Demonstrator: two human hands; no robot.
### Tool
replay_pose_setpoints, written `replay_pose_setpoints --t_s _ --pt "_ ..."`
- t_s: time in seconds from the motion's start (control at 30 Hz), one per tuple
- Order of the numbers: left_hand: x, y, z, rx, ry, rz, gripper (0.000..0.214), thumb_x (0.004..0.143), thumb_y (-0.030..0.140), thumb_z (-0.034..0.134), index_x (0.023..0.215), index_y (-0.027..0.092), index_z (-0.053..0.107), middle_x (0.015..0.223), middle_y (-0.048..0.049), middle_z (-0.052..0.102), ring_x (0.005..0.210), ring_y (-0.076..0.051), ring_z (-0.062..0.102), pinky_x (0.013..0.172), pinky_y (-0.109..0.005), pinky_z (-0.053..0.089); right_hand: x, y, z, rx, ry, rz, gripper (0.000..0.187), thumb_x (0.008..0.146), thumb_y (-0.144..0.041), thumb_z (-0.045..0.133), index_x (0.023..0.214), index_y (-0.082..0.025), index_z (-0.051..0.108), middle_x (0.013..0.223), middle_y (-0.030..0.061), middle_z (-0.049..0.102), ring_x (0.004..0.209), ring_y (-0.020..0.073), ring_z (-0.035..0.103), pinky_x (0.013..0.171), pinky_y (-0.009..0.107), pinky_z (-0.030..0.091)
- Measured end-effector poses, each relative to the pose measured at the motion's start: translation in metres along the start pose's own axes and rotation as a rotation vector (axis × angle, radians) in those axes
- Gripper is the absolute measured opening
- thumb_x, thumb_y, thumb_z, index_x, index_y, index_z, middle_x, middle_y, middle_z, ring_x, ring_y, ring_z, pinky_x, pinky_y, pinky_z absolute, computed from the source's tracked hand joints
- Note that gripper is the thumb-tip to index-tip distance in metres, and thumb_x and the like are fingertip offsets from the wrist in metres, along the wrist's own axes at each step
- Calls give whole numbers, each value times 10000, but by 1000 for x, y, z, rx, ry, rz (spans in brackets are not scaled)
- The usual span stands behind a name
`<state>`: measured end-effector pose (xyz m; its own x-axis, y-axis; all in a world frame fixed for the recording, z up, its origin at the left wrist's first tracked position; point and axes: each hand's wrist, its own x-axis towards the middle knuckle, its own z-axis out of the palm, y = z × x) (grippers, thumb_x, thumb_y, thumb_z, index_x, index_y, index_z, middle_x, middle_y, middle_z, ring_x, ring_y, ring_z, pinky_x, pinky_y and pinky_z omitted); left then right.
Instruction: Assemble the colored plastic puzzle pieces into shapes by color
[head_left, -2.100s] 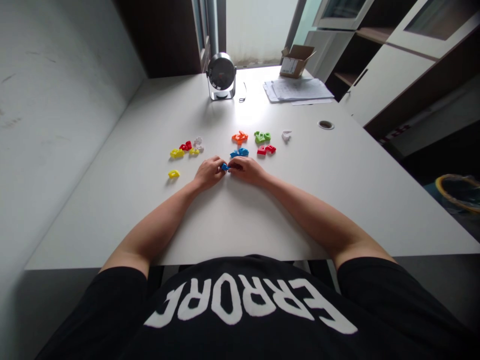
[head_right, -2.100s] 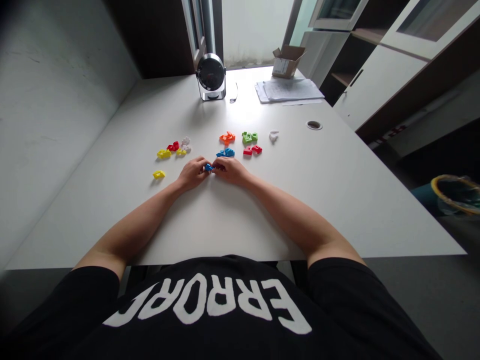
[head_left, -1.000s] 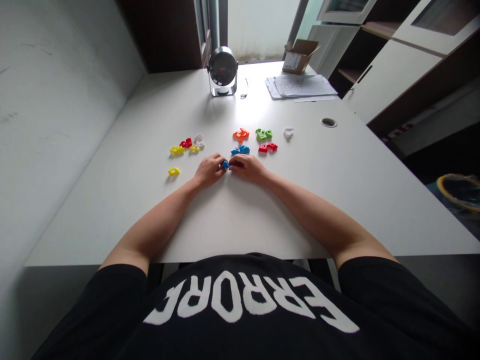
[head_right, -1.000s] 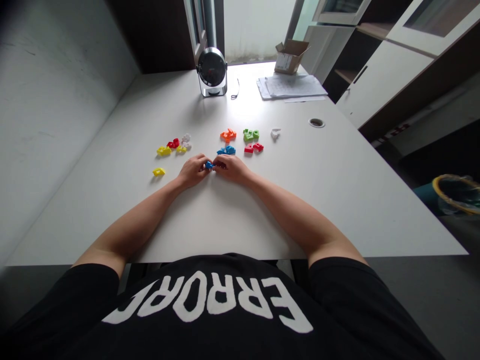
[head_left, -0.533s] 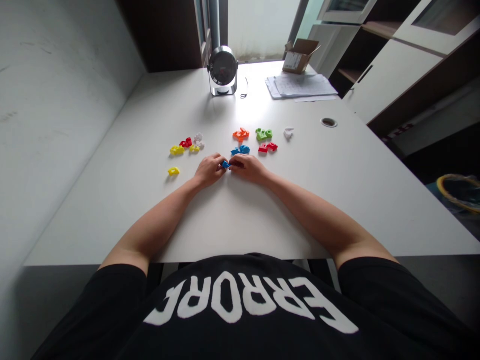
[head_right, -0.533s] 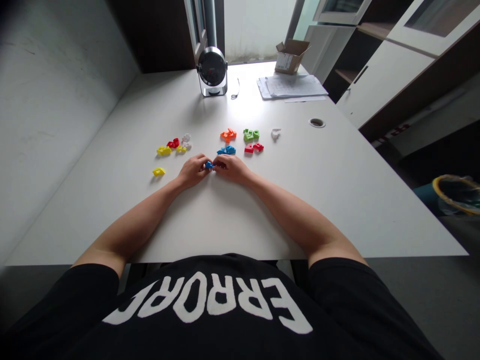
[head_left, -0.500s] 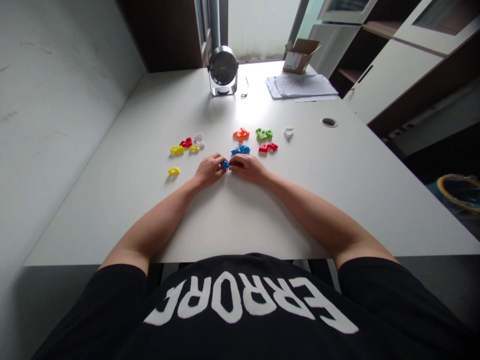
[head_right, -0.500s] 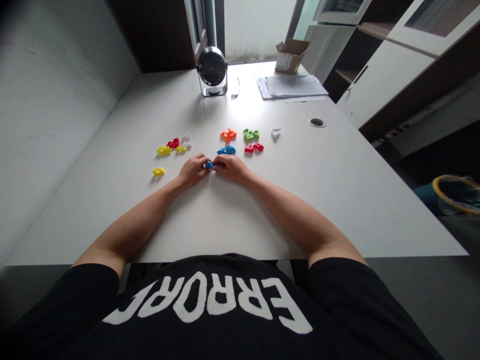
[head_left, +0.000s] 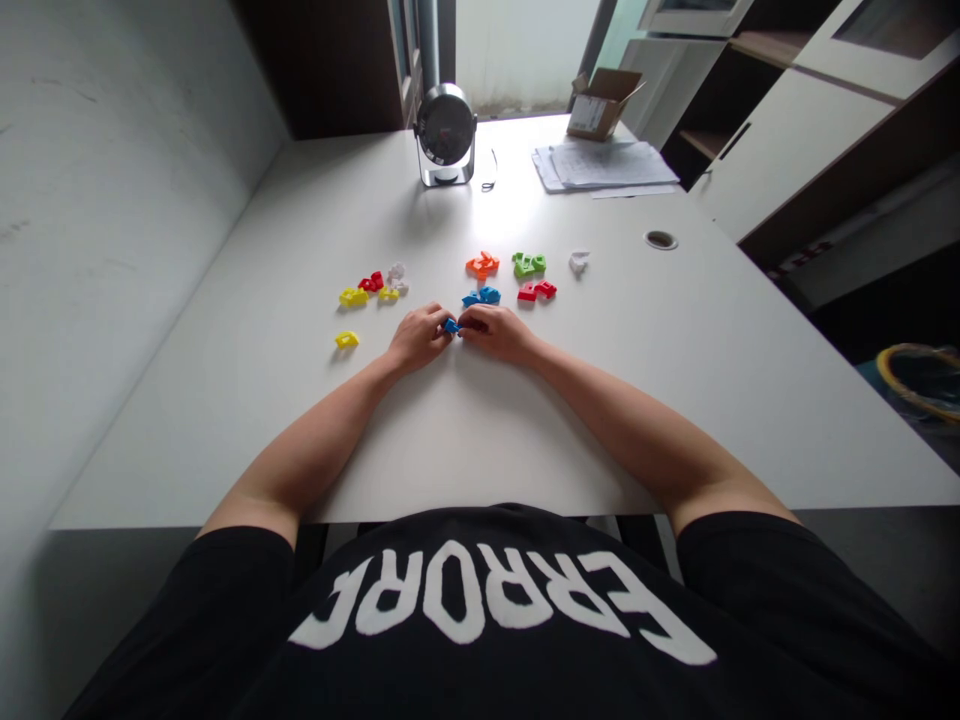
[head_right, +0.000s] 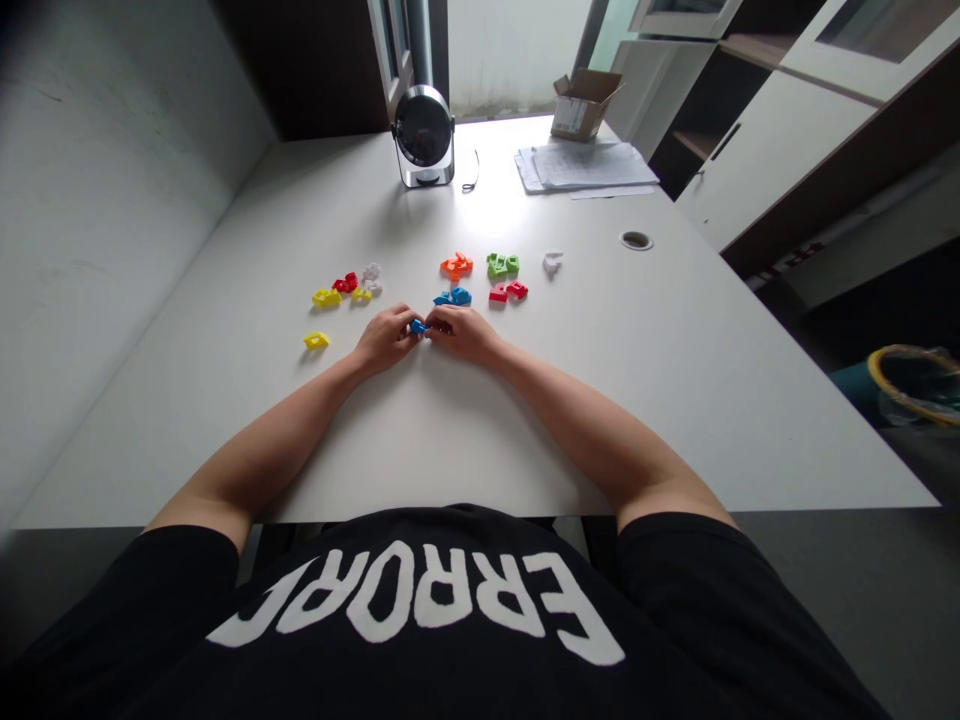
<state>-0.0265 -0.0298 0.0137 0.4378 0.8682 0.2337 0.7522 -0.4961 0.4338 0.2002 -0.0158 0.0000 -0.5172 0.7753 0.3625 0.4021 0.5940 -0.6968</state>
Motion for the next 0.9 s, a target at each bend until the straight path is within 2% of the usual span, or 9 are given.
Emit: replay_pose_setpoints --t_s 0.9 --pt "1 3 -2 -8 -9 -16 262 917 218 613 1101 231 799 1085 -68 726 836 -192 645 804 -336 494 2 -4 -1 3 -8 5 248 925 -419 628 925 -186 712 841 47 691 736 171 542 706 312 414"
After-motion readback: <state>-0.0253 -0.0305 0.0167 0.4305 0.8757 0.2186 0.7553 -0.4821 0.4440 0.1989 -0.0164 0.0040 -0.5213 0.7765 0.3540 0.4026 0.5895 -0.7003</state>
